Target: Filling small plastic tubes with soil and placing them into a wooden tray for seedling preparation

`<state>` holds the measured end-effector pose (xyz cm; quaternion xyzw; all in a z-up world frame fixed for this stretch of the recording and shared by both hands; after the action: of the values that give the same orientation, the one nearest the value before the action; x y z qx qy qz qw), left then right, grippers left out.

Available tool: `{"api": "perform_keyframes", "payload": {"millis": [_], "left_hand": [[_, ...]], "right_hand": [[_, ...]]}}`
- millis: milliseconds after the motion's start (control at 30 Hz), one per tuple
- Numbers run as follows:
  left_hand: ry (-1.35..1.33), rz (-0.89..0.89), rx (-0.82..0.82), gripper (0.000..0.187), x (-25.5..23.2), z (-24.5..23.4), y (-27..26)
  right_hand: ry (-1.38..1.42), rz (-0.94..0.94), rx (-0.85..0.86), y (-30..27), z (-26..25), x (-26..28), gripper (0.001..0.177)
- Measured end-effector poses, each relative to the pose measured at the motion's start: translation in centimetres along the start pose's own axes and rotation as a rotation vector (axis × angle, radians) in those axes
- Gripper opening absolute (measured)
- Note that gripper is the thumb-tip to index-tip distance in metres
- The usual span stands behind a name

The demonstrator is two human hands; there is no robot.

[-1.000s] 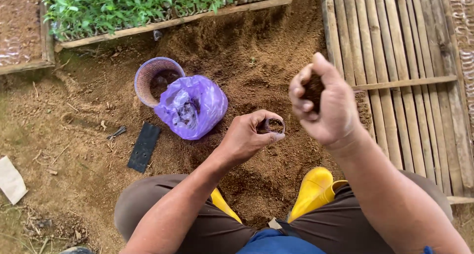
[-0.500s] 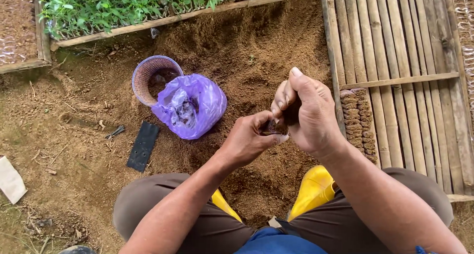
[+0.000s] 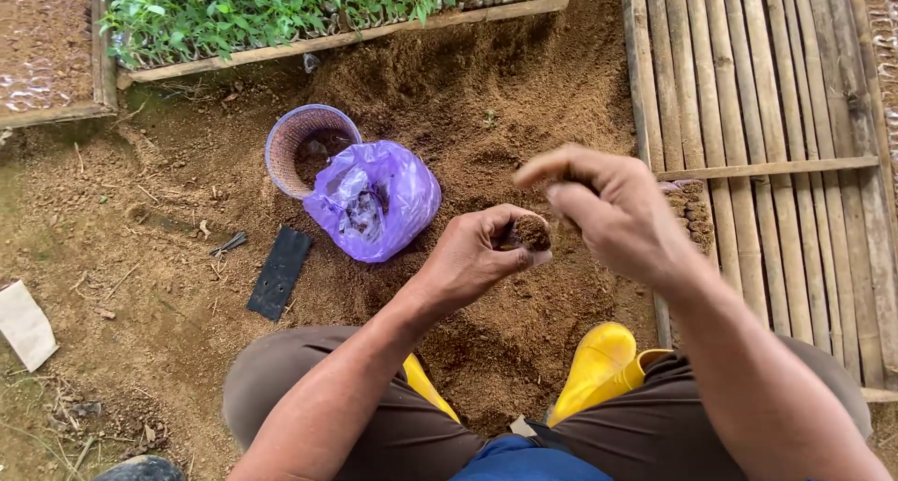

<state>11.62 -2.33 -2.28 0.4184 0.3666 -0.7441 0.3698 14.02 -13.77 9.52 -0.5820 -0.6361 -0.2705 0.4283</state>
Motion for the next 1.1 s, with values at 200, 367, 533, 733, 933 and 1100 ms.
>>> {"api": "perform_keyframes", "payload": {"millis": [200,367,533,733,933,1100], "left_hand": [[-0.076,-0.091,0.015,0.027,-1.0,-1.1,0.2],[-0.266,-0.078,0.023,0.036,-0.5,-1.7,0.8],[-0.307,-0.075,0.06,0.032,-0.1,-2.7,1.0],[-0.295,-0.08,0.112,0.027,-0.4,-2.5,0.7],[-0.265,-0.085,0.103,0.033,-0.9,-1.9,0.3],[-0.189,-0.061,0.102,0.034,0.5,-2.7,1.0]], "right_hand": [[-0.794,0.147,0.423,-1.2,0.1,-3.4,0.067],[-0.63,0.039,0.373,-1.1,1.7,-1.7,0.04],[-0.581,-0.102,0.42,-0.7,3.4,-1.8,0.068],[-0.517,-0.134,0.414,-0.7,3.3,-1.1,0.072],[-0.388,-0.117,0.371,-1.0,2.3,-2.1,0.067],[-0.378,-0.143,0.335,-1.0,2.0,1.2,0.065]]}}
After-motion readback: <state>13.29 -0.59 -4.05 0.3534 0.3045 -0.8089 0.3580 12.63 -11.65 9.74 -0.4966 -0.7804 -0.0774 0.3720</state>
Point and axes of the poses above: each hand's wrist, its own y-axis towards the middle knuckle, its own z-axis out of the palm, x = y × z, the point moved 9 cm from there along y, towards the middle knuckle, and after that the axes turned 15 degrees about -y, right-handed, at the moved point
